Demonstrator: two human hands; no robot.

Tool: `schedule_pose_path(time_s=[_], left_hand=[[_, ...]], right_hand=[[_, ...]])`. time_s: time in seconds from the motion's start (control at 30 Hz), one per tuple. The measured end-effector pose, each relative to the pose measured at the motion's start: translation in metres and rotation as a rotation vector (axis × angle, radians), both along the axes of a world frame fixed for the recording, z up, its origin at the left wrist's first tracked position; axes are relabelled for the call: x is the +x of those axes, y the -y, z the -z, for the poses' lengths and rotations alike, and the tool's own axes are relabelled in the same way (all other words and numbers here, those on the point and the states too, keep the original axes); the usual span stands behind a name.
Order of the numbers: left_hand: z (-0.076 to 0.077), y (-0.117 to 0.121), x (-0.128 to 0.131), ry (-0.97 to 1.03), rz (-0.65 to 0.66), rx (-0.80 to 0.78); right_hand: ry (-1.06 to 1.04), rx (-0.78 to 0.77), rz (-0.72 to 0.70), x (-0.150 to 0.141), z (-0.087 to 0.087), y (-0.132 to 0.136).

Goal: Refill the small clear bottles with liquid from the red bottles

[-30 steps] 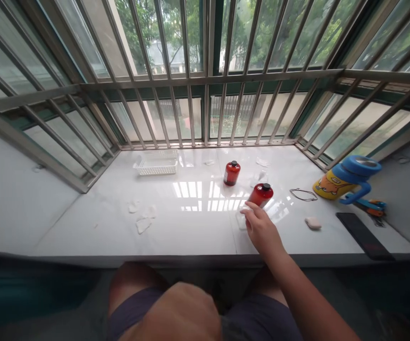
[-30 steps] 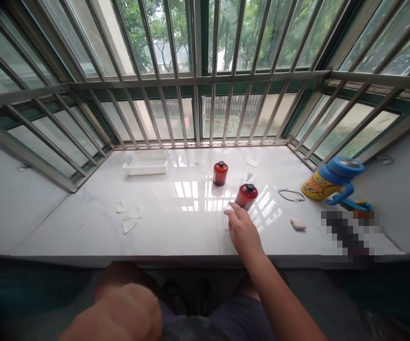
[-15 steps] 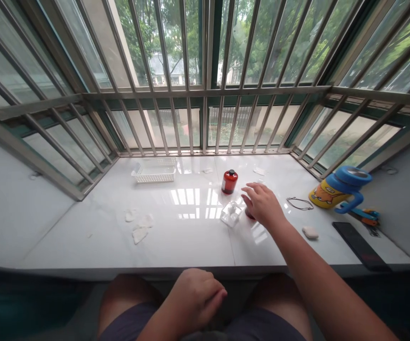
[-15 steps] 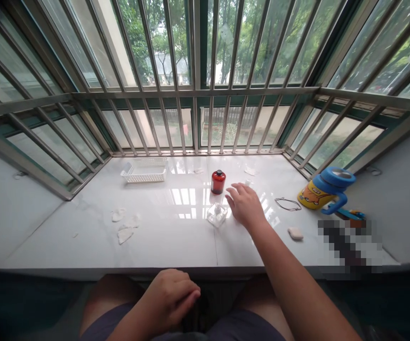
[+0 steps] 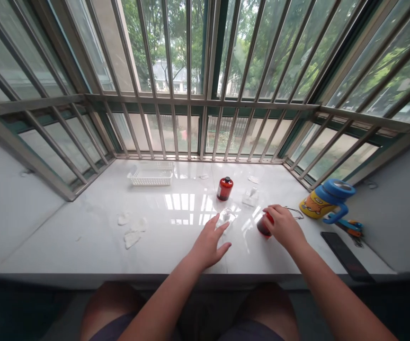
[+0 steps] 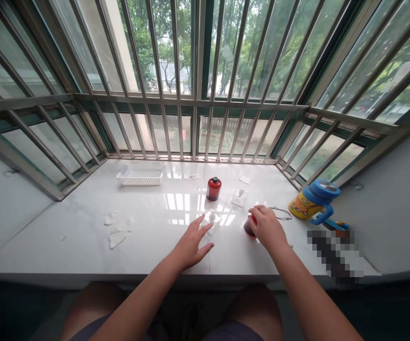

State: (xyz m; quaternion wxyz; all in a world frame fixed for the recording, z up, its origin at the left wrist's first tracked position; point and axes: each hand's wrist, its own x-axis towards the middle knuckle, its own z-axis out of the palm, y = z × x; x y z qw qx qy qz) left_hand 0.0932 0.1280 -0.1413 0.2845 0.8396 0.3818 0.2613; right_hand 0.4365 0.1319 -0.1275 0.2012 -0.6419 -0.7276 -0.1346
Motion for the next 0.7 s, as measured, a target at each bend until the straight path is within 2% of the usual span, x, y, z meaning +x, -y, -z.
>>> schedule_pose_path(time_s=[0.17, 0.27, 0.33, 0.43, 0.5, 0.57, 0.6, 0.7], left_hand=[[0.012, -0.023, 0.038, 0.024, 0.116, 0.011], [0.006, -0.034, 0.047, 0.184, 0.044, 0.024], [-0.006, -0.051, 0.052, 0.300, -0.091, 0.066], [-0.037, -0.092, 0.066, 0.364, -0.234, 0.185], [-0.060, -0.125, 0.083, 0.285, -0.258, 0.245], [-0.079, -0.156, 0.102, 0.075, -0.241, 0.283], [-0.086, -0.170, 0.111, 0.035, -0.230, 0.286], [-0.092, -0.202, 0.134, -0.083, -0.208, 0.248]], right_hand=[[-0.042, 0.187, 0.067, -0.013, 0.015, -0.002], [-0.044, 0.258, 0.100, -0.018, 0.021, -0.006], [-0.053, 0.287, 0.124, -0.020, 0.023, -0.007], [-0.060, 0.298, 0.148, -0.021, 0.025, -0.008], [-0.058, 0.304, 0.158, -0.022, 0.025, -0.008], [-0.058, 0.321, 0.163, -0.024, 0.024, -0.008], [-0.061, 0.333, 0.166, -0.024, 0.024, -0.008], [-0.075, 0.364, 0.167, -0.026, 0.023, -0.008]])
